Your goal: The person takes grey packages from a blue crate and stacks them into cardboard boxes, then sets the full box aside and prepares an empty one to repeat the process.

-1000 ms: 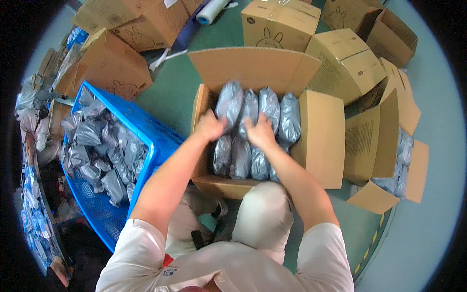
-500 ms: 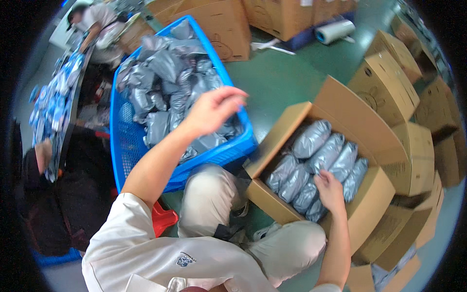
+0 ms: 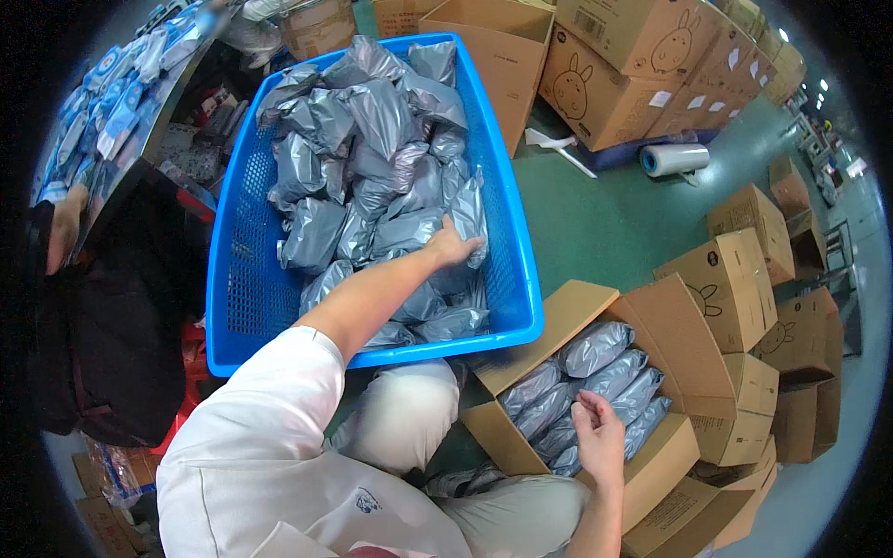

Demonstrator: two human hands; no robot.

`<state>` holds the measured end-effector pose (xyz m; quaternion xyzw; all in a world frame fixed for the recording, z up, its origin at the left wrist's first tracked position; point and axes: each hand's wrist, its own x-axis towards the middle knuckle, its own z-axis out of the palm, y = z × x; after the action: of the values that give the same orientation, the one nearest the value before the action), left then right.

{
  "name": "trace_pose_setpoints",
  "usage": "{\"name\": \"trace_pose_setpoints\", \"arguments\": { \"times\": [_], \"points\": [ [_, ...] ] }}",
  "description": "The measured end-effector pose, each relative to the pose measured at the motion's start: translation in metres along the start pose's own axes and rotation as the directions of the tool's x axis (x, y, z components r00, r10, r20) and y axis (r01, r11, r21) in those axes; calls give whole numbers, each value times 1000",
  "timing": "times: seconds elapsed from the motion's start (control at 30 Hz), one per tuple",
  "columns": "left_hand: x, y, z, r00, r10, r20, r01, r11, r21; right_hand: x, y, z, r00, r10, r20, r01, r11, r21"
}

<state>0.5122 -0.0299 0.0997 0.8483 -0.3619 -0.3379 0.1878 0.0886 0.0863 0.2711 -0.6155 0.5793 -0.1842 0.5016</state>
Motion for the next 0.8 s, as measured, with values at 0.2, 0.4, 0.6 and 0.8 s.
{"name": "trace_pose_setpoints", "arguments": {
  "times": [0.2,0.4,0.6,0.8],
  "points": [
    [-32,-54,-70,914,270,302,8,733,-680,12,-48,28,982,-179,59,175,983,63],
    [-160,8,-146,679,676,286,-337,633,-697,35,-107,86,867,-496,-42,451,748,487],
    [-198,32,-191,419,855,306,-519,502,-692,87,-132,118,970,-178,165,-90,367,926],
    [-114,-113,-174,988,-97,117,26,867,498,35,-64,54,991,-134,-14,84,535,840]
  ]
}}
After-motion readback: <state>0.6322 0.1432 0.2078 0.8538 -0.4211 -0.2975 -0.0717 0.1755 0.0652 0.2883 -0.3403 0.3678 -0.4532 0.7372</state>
